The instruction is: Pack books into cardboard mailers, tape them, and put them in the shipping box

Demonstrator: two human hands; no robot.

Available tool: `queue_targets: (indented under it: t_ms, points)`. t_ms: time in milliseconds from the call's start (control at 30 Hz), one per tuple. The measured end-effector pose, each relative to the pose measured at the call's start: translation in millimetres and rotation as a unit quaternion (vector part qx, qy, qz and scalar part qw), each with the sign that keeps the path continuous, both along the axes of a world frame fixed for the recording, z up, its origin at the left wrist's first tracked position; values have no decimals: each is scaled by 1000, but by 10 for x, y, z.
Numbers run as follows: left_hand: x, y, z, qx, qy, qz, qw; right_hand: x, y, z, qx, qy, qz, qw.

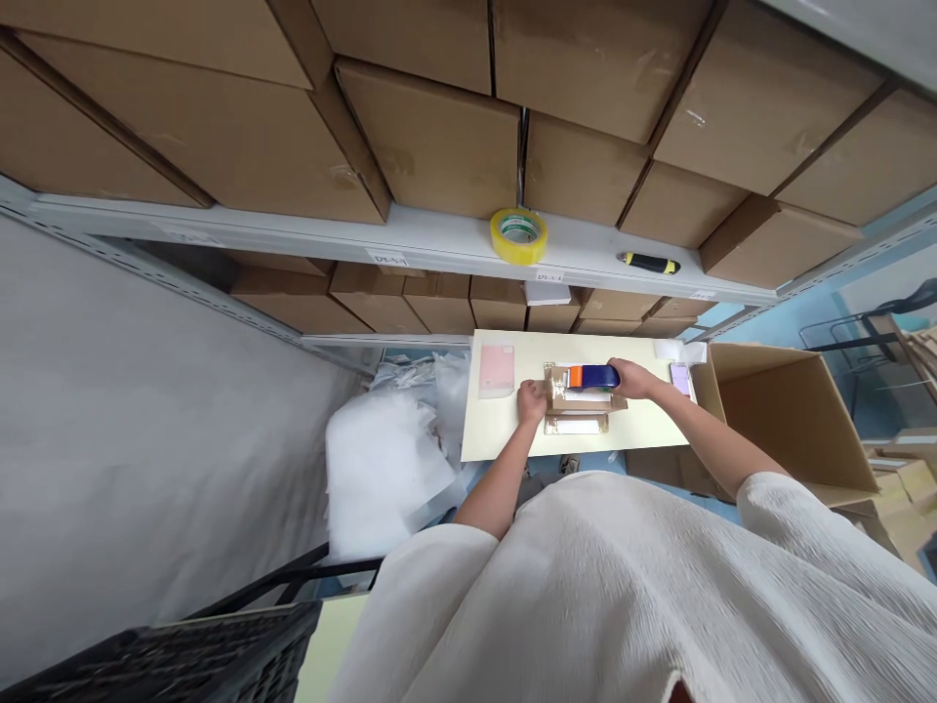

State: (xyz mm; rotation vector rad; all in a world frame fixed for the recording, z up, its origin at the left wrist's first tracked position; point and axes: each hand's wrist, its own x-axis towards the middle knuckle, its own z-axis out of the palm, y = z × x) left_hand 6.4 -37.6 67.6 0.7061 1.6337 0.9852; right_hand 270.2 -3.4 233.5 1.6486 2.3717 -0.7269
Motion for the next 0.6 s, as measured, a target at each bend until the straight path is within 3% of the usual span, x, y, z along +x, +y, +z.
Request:
queue_targets:
  t_ms: [133,267,333,467,600]
  points:
    - [1,-107,76,96,-51,-37,993,6,-8,-7,3,1,0,1000]
    - [-54,-125,139,69,-39,-102,992,20,-9,-27,3,-1,-3,1000]
    - [-83,-81,183,105,-1,-141,984,28,-13,-36,1,3,-1,1000]
    - [-63,80,278,216,89,-292,928,48,-29,-42,15,17,7,1000]
    - [-11,224,269,191,136,-399,887,71,-30,-29,2,3,20,1000]
